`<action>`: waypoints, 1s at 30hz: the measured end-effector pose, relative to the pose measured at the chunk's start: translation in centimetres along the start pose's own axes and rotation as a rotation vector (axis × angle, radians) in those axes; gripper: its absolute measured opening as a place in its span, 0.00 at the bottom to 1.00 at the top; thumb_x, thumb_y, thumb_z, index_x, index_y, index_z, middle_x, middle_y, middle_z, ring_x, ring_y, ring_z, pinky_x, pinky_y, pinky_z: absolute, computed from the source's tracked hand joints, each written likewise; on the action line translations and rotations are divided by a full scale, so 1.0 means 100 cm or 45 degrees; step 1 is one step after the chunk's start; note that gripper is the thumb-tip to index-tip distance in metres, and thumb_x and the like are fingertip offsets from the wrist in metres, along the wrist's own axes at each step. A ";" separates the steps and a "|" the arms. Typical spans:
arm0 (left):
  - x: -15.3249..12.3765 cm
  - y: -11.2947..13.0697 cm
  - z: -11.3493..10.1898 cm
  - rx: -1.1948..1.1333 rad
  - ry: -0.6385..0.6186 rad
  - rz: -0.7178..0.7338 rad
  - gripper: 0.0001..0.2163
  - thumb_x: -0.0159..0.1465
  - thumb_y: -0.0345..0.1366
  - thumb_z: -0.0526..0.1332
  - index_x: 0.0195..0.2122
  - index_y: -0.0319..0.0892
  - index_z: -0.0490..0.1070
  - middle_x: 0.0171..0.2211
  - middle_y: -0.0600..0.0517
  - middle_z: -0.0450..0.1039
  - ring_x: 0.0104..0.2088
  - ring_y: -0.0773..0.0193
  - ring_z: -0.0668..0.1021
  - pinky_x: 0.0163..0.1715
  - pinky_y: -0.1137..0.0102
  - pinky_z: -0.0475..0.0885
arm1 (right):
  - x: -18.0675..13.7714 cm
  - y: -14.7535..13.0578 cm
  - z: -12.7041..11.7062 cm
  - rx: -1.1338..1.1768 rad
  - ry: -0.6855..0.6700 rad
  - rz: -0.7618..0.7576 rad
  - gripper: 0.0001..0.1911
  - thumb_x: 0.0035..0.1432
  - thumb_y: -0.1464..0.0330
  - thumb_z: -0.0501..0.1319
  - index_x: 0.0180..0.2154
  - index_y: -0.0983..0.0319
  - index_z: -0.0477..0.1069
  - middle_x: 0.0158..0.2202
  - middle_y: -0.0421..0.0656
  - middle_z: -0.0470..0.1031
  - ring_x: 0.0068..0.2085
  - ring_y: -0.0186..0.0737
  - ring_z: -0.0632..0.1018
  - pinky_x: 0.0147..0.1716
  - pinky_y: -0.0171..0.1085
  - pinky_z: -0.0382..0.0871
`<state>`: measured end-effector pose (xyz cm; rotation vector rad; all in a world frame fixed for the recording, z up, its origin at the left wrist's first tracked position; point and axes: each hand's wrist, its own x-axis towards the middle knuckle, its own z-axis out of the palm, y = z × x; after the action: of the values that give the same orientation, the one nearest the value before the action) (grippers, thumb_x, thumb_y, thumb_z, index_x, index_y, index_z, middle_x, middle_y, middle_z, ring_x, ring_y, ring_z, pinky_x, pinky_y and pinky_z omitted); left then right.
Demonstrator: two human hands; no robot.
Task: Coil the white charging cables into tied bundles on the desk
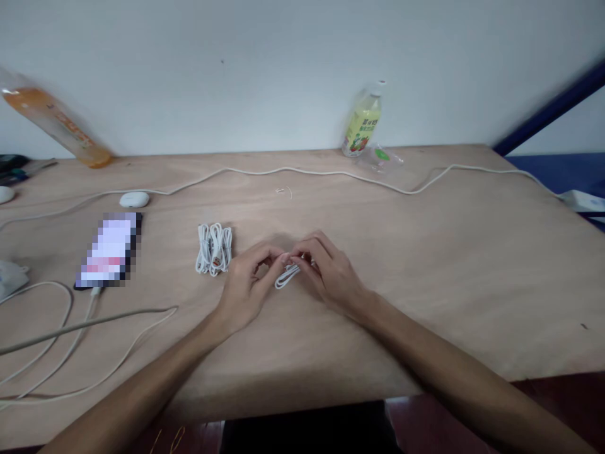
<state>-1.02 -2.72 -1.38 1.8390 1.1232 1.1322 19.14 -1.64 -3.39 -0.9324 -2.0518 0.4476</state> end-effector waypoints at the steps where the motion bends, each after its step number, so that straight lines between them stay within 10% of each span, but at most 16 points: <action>1: 0.000 0.000 0.000 0.011 -0.008 0.005 0.10 0.74 0.38 0.64 0.37 0.43 0.80 0.33 0.52 0.81 0.33 0.62 0.78 0.36 0.68 0.71 | -0.001 0.002 0.000 -0.045 -0.019 -0.009 0.10 0.80 0.65 0.56 0.44 0.58 0.74 0.41 0.47 0.77 0.41 0.43 0.78 0.38 0.39 0.74; 8: -0.002 0.001 -0.002 0.220 0.006 0.154 0.09 0.76 0.35 0.61 0.37 0.43 0.77 0.33 0.51 0.79 0.34 0.61 0.78 0.39 0.67 0.73 | 0.001 -0.002 0.005 -0.013 -0.067 0.101 0.08 0.78 0.67 0.56 0.42 0.57 0.71 0.38 0.44 0.76 0.37 0.42 0.76 0.38 0.38 0.72; 19: -0.001 -0.001 -0.007 0.380 -0.091 0.302 0.09 0.78 0.34 0.59 0.40 0.43 0.76 0.34 0.51 0.77 0.37 0.59 0.78 0.40 0.67 0.72 | 0.016 -0.014 -0.024 0.915 -0.484 0.695 0.14 0.75 0.56 0.58 0.37 0.57 0.69 0.27 0.33 0.67 0.24 0.33 0.66 0.24 0.34 0.62; 30: 0.000 -0.004 -0.003 0.010 0.020 0.000 0.09 0.75 0.39 0.64 0.38 0.44 0.80 0.33 0.53 0.79 0.33 0.63 0.76 0.35 0.68 0.68 | 0.006 -0.013 -0.010 0.182 0.002 0.109 0.06 0.77 0.69 0.60 0.42 0.59 0.73 0.38 0.42 0.77 0.32 0.36 0.74 0.34 0.36 0.72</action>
<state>-1.40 -2.49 -1.63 1.8389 1.1381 1.1454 19.11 -2.04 -1.74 -0.9356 -1.9559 0.6306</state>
